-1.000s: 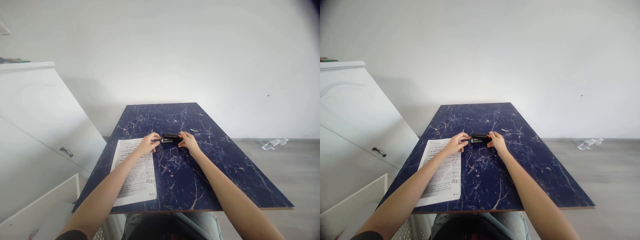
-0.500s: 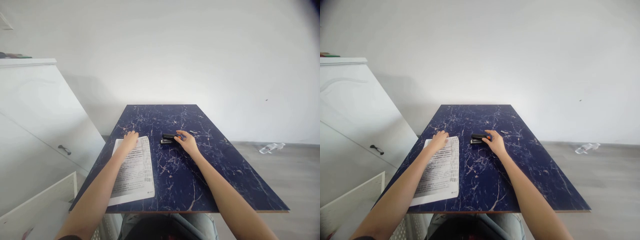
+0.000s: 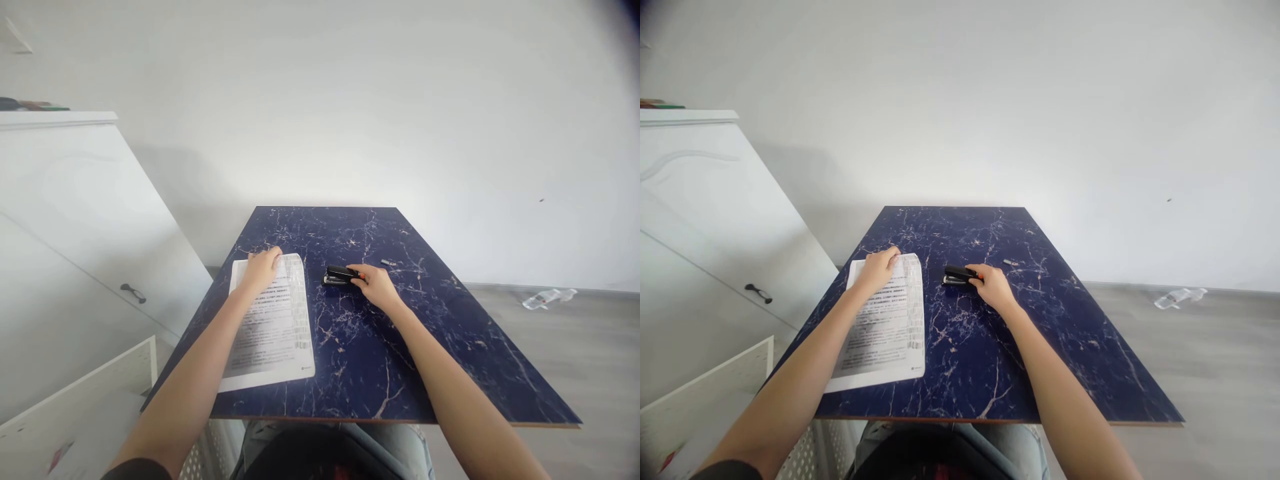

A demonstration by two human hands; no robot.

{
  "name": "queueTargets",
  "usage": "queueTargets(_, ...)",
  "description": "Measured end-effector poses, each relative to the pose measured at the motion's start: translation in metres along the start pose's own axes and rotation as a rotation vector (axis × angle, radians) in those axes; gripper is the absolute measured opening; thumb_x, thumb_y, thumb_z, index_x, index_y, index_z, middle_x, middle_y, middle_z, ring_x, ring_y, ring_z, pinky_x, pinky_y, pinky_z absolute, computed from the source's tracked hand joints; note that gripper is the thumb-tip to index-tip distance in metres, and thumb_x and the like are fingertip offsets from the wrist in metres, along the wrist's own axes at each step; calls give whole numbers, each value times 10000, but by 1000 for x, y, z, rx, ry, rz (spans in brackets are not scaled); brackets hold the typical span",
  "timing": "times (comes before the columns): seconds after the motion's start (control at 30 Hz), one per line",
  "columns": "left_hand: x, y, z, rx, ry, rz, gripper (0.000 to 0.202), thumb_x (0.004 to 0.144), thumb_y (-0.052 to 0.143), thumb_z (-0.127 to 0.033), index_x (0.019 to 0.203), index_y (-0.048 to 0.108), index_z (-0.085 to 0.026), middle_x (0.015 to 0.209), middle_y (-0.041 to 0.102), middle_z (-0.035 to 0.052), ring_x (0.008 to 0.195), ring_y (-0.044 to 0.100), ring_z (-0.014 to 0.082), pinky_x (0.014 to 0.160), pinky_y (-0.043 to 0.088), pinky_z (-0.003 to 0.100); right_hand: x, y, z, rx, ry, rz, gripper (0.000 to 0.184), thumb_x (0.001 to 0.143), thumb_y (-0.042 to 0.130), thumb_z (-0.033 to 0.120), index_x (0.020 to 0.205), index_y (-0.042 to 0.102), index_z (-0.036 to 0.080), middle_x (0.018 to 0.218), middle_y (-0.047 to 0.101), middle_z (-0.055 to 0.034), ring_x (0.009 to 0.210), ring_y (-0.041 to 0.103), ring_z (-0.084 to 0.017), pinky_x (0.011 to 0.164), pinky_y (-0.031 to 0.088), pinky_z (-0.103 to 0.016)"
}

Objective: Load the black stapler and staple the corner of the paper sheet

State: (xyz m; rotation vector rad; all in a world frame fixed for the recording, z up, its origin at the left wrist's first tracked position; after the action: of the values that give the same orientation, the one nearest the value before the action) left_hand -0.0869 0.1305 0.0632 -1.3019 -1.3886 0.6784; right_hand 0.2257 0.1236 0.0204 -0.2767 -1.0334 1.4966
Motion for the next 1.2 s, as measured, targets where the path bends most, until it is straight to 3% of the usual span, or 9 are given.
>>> queueTargets(0.2,1,0,6,-235,-9,-70,292,970,382,-259,1018,667,-221,856,698,54,817,631,234,829,440,338,0,-1,1,2,45,60,410,855,587,187,1234,713,280,1041,763,-45,942,694,-257,897,513,-401)
queueTargets(0.3,2,7,9,-321,-28,-34,273,956,412,-275,989,674,-208,783,674,33,719,596,203,750,431,301,-3,-20,16,6,8,-89,341,858,638,278,1188,718,245,1126,738,-69,924,676,-249,898,501,-383)
queueTargets(0.4,1,2,9,-373,-35,-79,269,962,409,-289,956,664,-203,727,626,12,682,564,186,717,418,285,-11,-27,34,54,18,-200,274,903,609,414,1047,742,223,979,747,-76,759,650,-216,773,503,-339)
queueTargets(0.47,0,-4,5,-408,-10,-121,274,975,407,-313,946,657,-203,729,611,4,699,560,181,727,419,277,-14,-10,46,129,17,-99,297,911,593,471,973,749,225,833,736,-55,664,618,-195,685,484,-311)
queueTargets(0.6,-5,-17,-2,-474,-4,-231,284,987,412,-349,959,654,-203,805,645,9,754,576,183,771,436,278,-22,42,70,334,-3,193,450,853,664,535,1160,707,208,735,720,-30,602,582,-179,622,457,-287)
queueTargets(0.77,-9,-27,-15,-538,30,-283,316,1010,400,-405,1014,646,-207,998,692,45,954,624,214,900,463,307,-27,69,79,507,-9,352,392,896,595,569,889,703,193,631,628,3,559,532,-150,560,421,-263)
queueTargets(0.97,-18,-44,-17,-384,35,-482,454,899,636,-408,1305,528,-234,1397,516,124,1377,417,294,1175,304,449,-14,32,46,688,163,91,395,899,569,585,932,671,204,816,703,-37,690,624,-187,592,483,-274)
queueTargets(1.1,-11,-21,-10,-710,-50,-292,517,898,636,-419,1361,453,-282,1495,438,123,1327,498,289,1070,446,457,-11,0,30,751,219,-152,417,902,553,604,1013,649,213,931,732,-67,808,670,-216,683,537,-309)
queueTargets(1.2,-9,-2,-22,-1026,-48,-49,492,918,602,-426,1366,446,-296,1429,536,114,1177,625,253,943,537,409,-10,-8,27,730,229,-204,453,888,560,629,1035,657,213,947,737,-80,855,681,-233,701,548,-327)
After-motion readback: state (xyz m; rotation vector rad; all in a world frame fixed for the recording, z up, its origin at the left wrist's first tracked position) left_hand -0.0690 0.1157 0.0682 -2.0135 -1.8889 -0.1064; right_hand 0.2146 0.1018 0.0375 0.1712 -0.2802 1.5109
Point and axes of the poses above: each hand's wrist, its own x-axis towards the middle knuckle, its own y-axis out of the palm, z = x × y, the point moved 8 cm from there along x, towards the middle knuckle
